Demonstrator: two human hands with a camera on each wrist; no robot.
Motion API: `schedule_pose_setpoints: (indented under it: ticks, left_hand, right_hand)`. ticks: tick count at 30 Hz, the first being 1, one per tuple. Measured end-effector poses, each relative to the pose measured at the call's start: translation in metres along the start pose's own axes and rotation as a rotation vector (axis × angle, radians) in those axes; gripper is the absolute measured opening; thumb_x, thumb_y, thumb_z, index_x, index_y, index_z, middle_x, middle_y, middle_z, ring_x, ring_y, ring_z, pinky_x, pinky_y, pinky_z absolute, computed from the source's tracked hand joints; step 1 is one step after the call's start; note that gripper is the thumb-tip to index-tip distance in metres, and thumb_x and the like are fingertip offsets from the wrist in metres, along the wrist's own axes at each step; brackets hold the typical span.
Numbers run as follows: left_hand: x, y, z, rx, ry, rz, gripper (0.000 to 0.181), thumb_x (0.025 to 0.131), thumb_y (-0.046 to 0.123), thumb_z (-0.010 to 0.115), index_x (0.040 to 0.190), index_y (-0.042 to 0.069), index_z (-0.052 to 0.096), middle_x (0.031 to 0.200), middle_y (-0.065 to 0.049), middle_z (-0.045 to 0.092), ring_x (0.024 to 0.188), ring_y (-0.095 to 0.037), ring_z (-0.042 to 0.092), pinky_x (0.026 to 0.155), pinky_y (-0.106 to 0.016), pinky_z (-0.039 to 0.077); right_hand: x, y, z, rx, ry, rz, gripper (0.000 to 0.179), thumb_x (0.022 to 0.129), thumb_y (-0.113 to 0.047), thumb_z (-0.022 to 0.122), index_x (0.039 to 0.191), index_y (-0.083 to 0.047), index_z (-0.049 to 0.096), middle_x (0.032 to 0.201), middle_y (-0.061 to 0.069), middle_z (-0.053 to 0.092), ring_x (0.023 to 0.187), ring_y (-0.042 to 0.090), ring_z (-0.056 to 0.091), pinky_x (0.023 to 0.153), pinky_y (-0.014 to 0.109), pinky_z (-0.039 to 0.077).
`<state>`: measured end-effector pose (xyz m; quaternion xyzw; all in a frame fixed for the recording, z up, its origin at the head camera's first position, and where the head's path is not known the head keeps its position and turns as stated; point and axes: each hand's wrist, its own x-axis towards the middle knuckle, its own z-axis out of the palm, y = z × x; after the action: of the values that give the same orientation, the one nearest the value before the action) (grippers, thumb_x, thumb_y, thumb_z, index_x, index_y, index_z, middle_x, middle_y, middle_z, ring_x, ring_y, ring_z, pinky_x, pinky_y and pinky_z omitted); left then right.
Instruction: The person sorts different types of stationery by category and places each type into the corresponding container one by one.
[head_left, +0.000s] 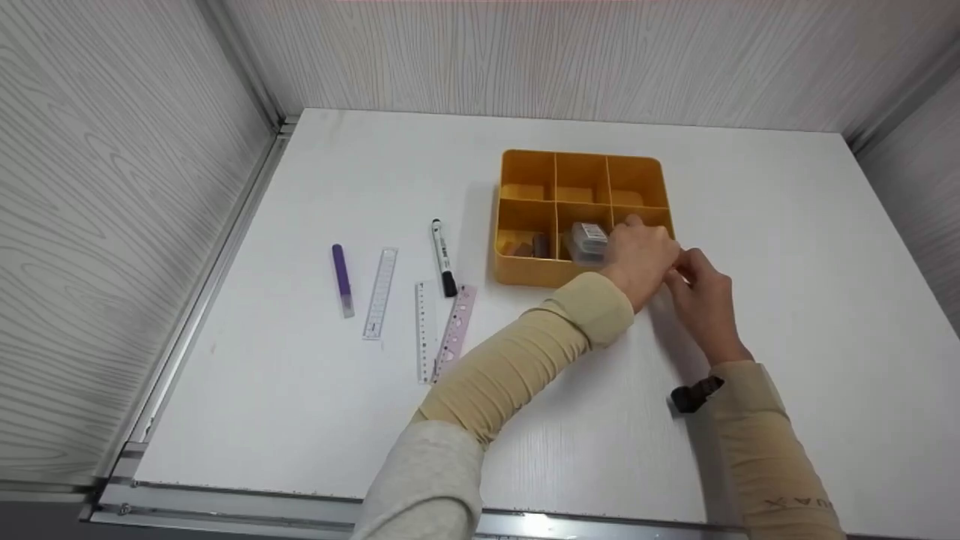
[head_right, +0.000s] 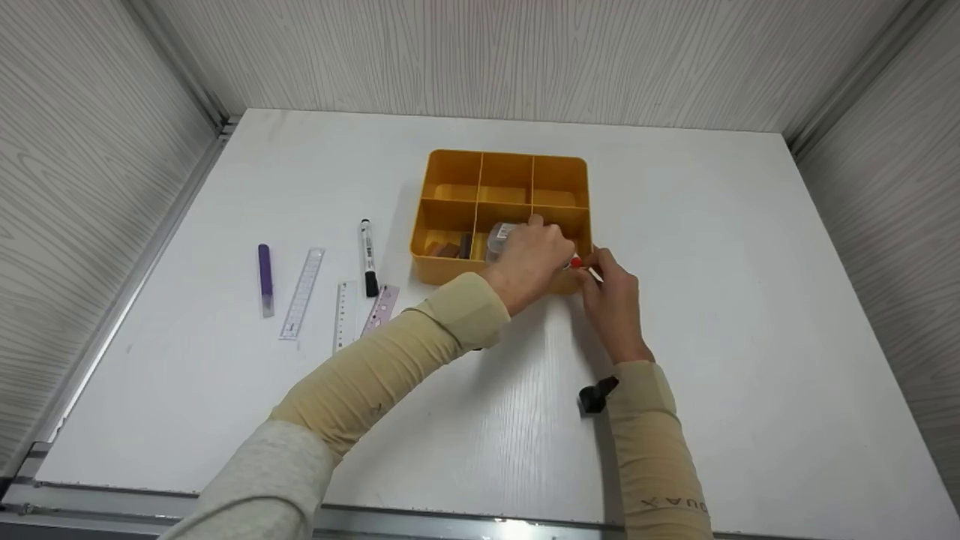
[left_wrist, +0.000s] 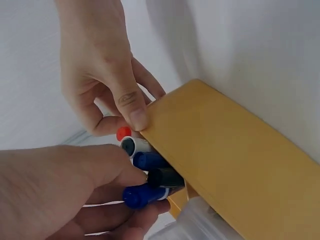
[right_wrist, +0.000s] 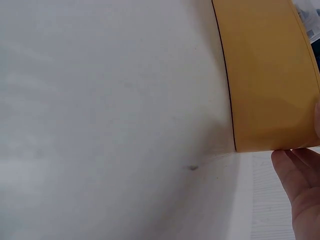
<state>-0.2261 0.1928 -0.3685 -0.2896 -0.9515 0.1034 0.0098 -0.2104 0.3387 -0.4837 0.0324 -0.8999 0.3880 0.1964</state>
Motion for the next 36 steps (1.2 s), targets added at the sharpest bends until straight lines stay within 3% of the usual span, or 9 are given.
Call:
schedule_pose_setpoints:
  ticks: [3, 7, 14, 20, 22, 26, 31, 36]
  left_hand:
    - [0.0, 0.001, 0.0, 0.01, -0.044, 0.02, 0.031, 0.102, 0.021, 0.054, 0.129, 0.033, 0.065, 0.124, 0.006, 0.067, 0.107, -0.017, 0.058, 0.093, -0.027, 0.052]
    - [0.0, 0.002, 0.002, -0.006, -0.038, 0.049, 0.032, 0.102, 0.02, 0.053, 0.129, 0.033, 0.065, 0.126, 0.006, 0.067, 0.109, -0.018, 0.057, 0.095, -0.029, 0.051]
    - [-0.004, 0.0, 0.006, 0.021, 0.021, 0.075, 0.031, 0.103, 0.016, 0.05, 0.126, 0.028, 0.067, 0.122, 0.005, 0.068, 0.108, -0.017, 0.057, 0.095, -0.028, 0.051]
    - [-0.011, -0.01, 0.001, -0.029, 0.126, 0.146, 0.026, 0.101, 0.017, 0.054, 0.12, 0.023, 0.071, 0.116, 0.001, 0.07, 0.106, -0.017, 0.057, 0.092, -0.028, 0.051]
    - [-0.014, -0.018, -0.004, -0.082, 0.155, 0.169, 0.024, 0.1, 0.022, 0.056, 0.118, 0.02, 0.072, 0.114, 0.0, 0.071, 0.105, -0.017, 0.057, 0.091, -0.027, 0.051]
    - [-0.021, -0.042, -0.016, -0.191, 0.186, 0.189, 0.028, 0.099, 0.027, 0.057, 0.122, 0.015, 0.069, 0.115, -0.003, 0.07, 0.103, -0.018, 0.058, 0.091, -0.026, 0.05]
    - [-0.038, -0.089, -0.02, -0.307, 0.257, 0.103, 0.027, 0.1, 0.014, 0.052, 0.124, 0.009, 0.064, 0.108, -0.006, 0.068, 0.093, -0.02, 0.057, 0.085, -0.026, 0.05]
    - [-0.057, -0.129, -0.01, -0.395, 0.291, -0.006, 0.027, 0.095, 0.006, 0.049, 0.117, 0.007, 0.064, 0.105, -0.008, 0.067, 0.091, -0.022, 0.059, 0.082, -0.029, 0.051]
  right_hand:
    - [0.0, 0.0, 0.0, -0.007, -0.001, 0.004, 0.02, 0.096, -0.017, 0.064, 0.11, -0.002, 0.062, 0.114, 0.016, 0.071, 0.112, 0.023, 0.067, 0.101, 0.036, 0.051]
    - [0.0, 0.0, -0.001, -0.012, 0.008, -0.027, 0.019, 0.096, -0.016, 0.064, 0.11, -0.003, 0.062, 0.113, 0.014, 0.072, 0.111, 0.026, 0.068, 0.099, 0.032, 0.052]
    - [0.001, 0.0, 0.001, -0.028, 0.016, -0.031, 0.019, 0.097, -0.017, 0.063, 0.11, -0.003, 0.061, 0.114, 0.014, 0.072, 0.112, 0.027, 0.068, 0.099, 0.036, 0.052]
    - [0.0, 0.001, 0.001, -0.022, 0.028, -0.047, 0.017, 0.095, -0.015, 0.065, 0.105, -0.002, 0.062, 0.107, 0.014, 0.073, 0.108, 0.025, 0.069, 0.094, 0.015, 0.05]
    - [-0.001, 0.001, 0.001, -0.011, 0.026, -0.045, 0.016, 0.094, -0.012, 0.066, 0.104, -0.001, 0.061, 0.106, 0.015, 0.073, 0.109, 0.026, 0.069, 0.096, 0.019, 0.051]
    - [-0.001, 0.001, 0.0, -0.005, -0.002, 0.002, 0.018, 0.095, -0.013, 0.065, 0.105, 0.0, 0.058, 0.11, 0.015, 0.071, 0.115, 0.028, 0.066, 0.1, 0.04, 0.051]
    - [-0.002, 0.001, -0.002, 0.006, -0.055, 0.076, 0.025, 0.097, -0.024, 0.061, 0.111, -0.003, 0.056, 0.126, 0.014, 0.067, 0.126, 0.029, 0.06, 0.104, 0.046, 0.047]
    - [-0.001, 0.0, -0.002, 0.013, -0.067, 0.071, 0.026, 0.098, -0.024, 0.06, 0.111, -0.003, 0.055, 0.131, 0.016, 0.064, 0.127, 0.031, 0.059, 0.104, 0.047, 0.047]
